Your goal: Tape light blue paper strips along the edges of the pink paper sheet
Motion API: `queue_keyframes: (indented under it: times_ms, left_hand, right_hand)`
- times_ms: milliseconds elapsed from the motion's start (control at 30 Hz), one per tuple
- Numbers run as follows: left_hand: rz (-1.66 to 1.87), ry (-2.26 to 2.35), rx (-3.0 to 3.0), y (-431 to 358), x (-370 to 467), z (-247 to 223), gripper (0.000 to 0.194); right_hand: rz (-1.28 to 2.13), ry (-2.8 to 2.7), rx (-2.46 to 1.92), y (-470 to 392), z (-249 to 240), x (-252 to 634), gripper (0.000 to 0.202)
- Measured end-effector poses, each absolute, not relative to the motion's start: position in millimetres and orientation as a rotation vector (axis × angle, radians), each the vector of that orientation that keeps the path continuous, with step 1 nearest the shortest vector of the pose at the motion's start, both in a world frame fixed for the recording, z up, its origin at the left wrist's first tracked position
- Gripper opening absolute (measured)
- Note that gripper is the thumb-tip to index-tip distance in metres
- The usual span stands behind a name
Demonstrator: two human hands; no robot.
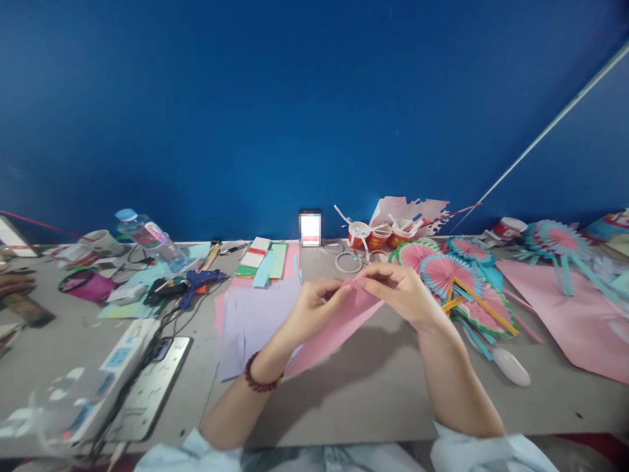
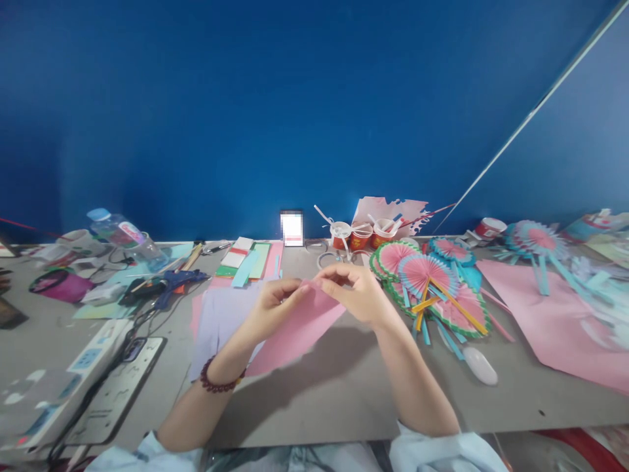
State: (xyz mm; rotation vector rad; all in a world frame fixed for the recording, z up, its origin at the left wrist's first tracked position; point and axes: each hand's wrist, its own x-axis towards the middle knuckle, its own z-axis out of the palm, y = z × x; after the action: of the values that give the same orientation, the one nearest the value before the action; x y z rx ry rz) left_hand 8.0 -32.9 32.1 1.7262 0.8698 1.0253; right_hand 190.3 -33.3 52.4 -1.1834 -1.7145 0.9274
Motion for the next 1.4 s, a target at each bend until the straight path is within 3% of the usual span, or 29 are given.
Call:
queue_keyframes:
  times_ms: [267, 633, 1033, 1400]
  left_hand:
    - [0.968, 0.854, 1.858, -33, 8, 34, 0.039]
    - [0.986, 0.863, 1.798, -33, 9, 32, 0.041]
    - [0.976, 0.909, 1.704, -30, 8, 31, 0.038]
    - [0.981, 0.939, 1.800, -29, 9, 30, 0.038]
  right_hand:
    - [1.085, -1.718, -1.153, -29, 53, 194, 0.019]
    - [0.683, -1.872, -1.144, -37, 52, 183, 0.013]
    - [0.868, -1.768, -1.157, -29, 47, 188, 0.018]
    - [0.692, -1.760, -1.201, -27, 42, 183, 0.014]
